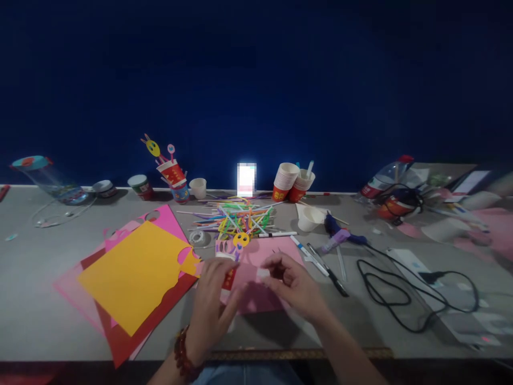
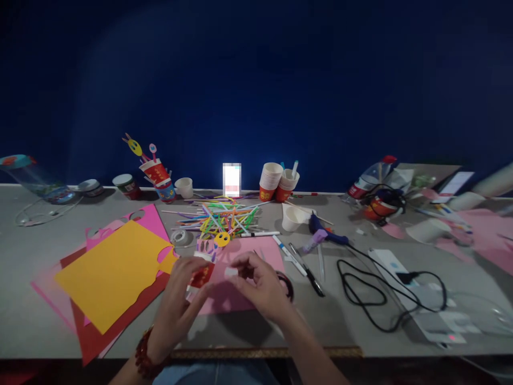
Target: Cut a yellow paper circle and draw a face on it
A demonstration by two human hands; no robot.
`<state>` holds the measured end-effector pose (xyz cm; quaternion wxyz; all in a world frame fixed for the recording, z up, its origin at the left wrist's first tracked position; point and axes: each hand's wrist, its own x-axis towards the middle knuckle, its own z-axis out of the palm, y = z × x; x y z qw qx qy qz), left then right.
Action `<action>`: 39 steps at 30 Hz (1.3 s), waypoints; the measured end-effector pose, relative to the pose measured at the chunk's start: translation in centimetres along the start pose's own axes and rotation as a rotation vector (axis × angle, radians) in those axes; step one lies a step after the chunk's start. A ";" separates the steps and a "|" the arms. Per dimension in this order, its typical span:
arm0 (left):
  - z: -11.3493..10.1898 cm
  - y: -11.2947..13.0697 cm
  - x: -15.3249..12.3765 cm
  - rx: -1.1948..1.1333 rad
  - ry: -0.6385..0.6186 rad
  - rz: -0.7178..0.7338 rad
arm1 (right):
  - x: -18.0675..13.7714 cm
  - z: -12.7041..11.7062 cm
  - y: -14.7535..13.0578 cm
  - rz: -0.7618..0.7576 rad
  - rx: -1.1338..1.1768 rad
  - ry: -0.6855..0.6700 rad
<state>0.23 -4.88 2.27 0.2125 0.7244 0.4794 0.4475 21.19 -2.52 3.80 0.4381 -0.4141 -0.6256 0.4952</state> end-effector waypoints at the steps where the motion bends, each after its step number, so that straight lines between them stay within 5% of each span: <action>1: -0.2 0.6 0.1 -0.064 -0.077 0.004 | -0.1 0.4 -0.1 -0.018 0.009 0.001; 4: -0.3 1.7 0.3 -0.217 -0.154 -0.038 | -0.4 1.3 -0.4 -0.061 -0.009 0.002; 11: 0.3 1.4 -0.3 -0.278 -0.079 -0.080 | -0.8 2.4 -0.9 -0.122 -0.145 0.010; 20: -0.2 1.9 -0.3 -0.158 -0.053 0.034 | -0.8 2.3 -2.8 -0.441 -0.520 0.011; 39: -0.7 2.2 -0.8 -0.143 -0.097 0.036 | -0.7 2.0 -3.1 -0.450 -0.686 -0.115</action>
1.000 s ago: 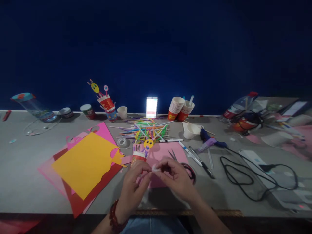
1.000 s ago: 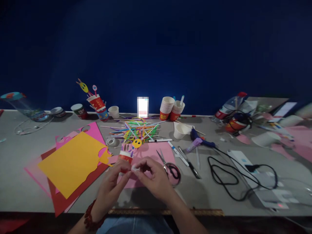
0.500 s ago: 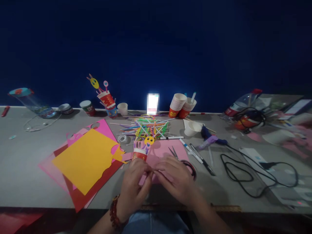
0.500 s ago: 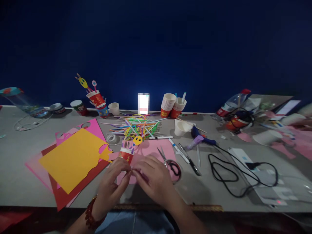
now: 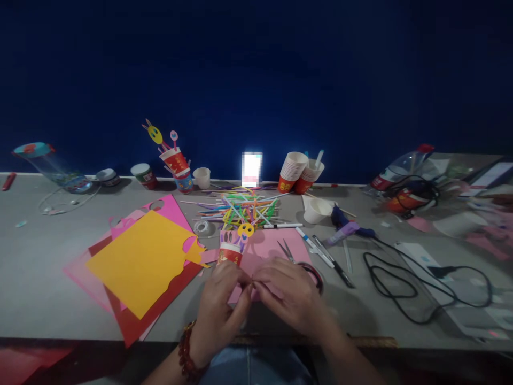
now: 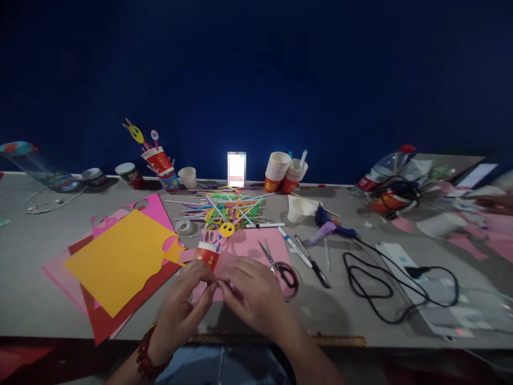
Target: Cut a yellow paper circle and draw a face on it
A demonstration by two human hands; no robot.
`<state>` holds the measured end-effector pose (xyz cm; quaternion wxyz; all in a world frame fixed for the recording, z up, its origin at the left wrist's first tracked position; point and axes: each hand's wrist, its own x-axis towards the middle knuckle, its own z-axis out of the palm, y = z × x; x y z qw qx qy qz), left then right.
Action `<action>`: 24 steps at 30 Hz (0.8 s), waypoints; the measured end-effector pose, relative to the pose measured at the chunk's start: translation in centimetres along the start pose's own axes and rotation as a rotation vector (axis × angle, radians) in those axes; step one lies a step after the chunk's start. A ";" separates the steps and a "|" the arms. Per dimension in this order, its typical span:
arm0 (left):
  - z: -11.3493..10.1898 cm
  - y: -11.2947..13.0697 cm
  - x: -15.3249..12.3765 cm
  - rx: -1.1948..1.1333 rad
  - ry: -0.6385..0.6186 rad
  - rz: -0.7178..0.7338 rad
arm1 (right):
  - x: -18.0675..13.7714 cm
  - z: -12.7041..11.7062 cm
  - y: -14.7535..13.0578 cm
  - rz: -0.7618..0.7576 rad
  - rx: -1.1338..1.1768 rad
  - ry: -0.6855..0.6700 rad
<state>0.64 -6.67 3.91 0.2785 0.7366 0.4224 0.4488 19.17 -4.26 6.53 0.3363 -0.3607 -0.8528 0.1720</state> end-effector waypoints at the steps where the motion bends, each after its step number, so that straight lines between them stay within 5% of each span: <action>1: 0.0 0.0 0.0 -0.009 0.000 -0.003 | 0.0 0.0 0.0 0.003 0.000 0.000; 24: -0.1 0.1 0.1 0.044 -0.050 0.021 | -0.3 0.0 1.2 -0.084 0.043 -0.080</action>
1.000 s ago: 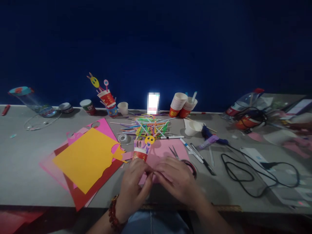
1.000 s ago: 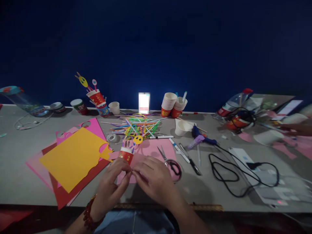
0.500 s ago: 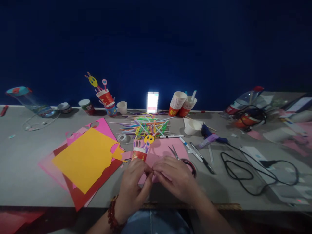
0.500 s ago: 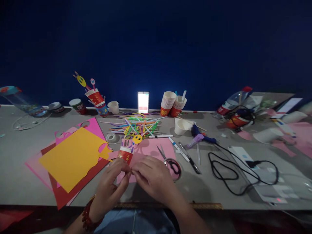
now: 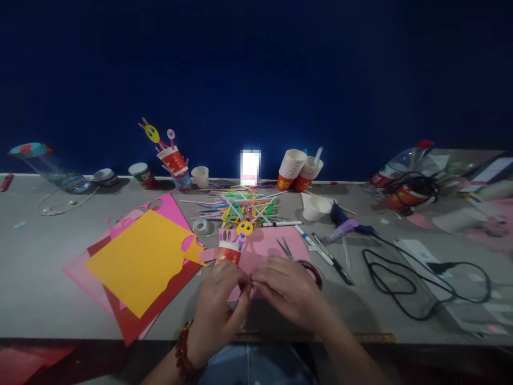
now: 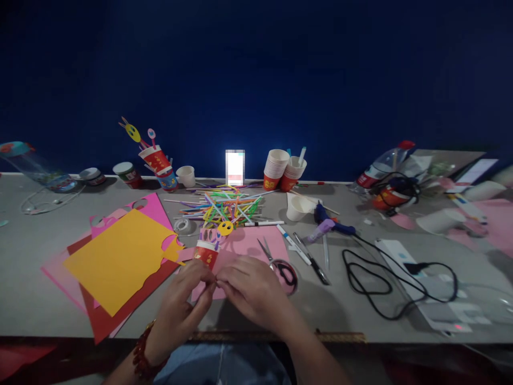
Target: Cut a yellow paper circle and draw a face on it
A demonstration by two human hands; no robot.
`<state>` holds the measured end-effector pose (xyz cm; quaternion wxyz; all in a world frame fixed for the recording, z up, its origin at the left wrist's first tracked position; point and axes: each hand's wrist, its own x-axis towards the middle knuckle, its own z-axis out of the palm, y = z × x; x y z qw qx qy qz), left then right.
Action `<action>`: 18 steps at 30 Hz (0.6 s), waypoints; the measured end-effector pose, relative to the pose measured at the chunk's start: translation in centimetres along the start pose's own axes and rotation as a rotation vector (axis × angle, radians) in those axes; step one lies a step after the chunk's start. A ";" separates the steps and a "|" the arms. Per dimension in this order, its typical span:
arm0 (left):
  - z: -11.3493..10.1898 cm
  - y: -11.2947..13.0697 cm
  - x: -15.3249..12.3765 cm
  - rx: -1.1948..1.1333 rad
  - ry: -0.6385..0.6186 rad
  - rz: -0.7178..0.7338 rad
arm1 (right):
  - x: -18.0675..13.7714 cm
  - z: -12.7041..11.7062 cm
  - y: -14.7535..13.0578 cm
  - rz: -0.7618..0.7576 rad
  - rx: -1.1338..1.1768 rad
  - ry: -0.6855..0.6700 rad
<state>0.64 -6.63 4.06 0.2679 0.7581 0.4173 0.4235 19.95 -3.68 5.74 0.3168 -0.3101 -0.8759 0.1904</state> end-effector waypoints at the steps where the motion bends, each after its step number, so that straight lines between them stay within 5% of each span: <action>1: 0.0 0.0 0.0 -0.003 -0.003 -0.004 | 0.0 0.0 0.0 -0.001 -0.003 0.000; 18: 0.4 -0.1 0.1 -0.121 0.010 -0.061 | 0.1 0.1 -0.4 0.091 -0.025 0.053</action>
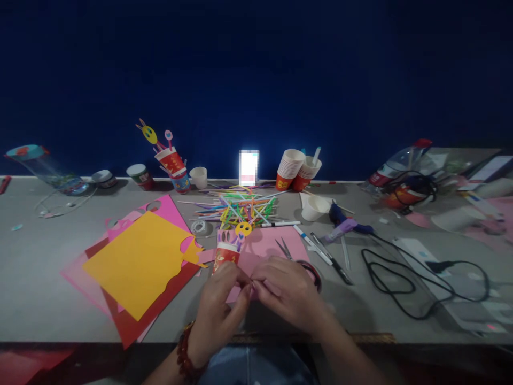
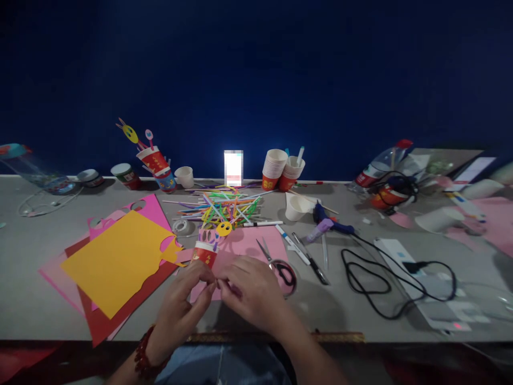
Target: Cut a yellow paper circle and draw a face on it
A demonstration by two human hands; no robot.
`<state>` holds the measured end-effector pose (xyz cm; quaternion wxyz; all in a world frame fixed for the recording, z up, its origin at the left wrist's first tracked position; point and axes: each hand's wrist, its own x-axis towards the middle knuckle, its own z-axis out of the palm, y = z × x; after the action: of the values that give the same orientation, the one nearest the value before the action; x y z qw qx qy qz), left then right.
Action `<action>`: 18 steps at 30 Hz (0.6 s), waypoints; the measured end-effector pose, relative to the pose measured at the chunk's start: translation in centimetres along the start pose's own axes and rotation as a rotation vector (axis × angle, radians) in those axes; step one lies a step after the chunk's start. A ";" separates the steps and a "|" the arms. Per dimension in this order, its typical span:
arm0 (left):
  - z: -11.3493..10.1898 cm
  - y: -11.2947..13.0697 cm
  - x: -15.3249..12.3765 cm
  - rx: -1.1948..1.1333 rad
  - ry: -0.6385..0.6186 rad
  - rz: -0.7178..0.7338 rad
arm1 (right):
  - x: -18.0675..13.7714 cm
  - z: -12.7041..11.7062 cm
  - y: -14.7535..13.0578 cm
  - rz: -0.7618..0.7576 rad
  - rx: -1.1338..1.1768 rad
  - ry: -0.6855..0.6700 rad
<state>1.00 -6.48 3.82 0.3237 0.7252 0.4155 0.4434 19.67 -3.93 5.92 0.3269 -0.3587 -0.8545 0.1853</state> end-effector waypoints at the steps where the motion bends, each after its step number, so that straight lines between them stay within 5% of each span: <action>1: 0.0 0.0 0.0 -0.003 0.001 0.000 | 0.0 0.0 0.0 0.001 0.003 0.002; 12: 0.0 0.0 0.1 -0.001 -0.016 0.000 | 0.2 0.4 0.0 -0.005 0.005 0.016; 18: -0.1 -0.8 -0.5 -0.252 0.038 -0.212 | -0.5 -0.3 2.5 0.133 -0.072 0.167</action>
<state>0.54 -6.55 3.05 0.4492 0.6225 0.4370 0.4689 21.35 -2.53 4.51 0.3708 -0.4406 -0.8046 0.1450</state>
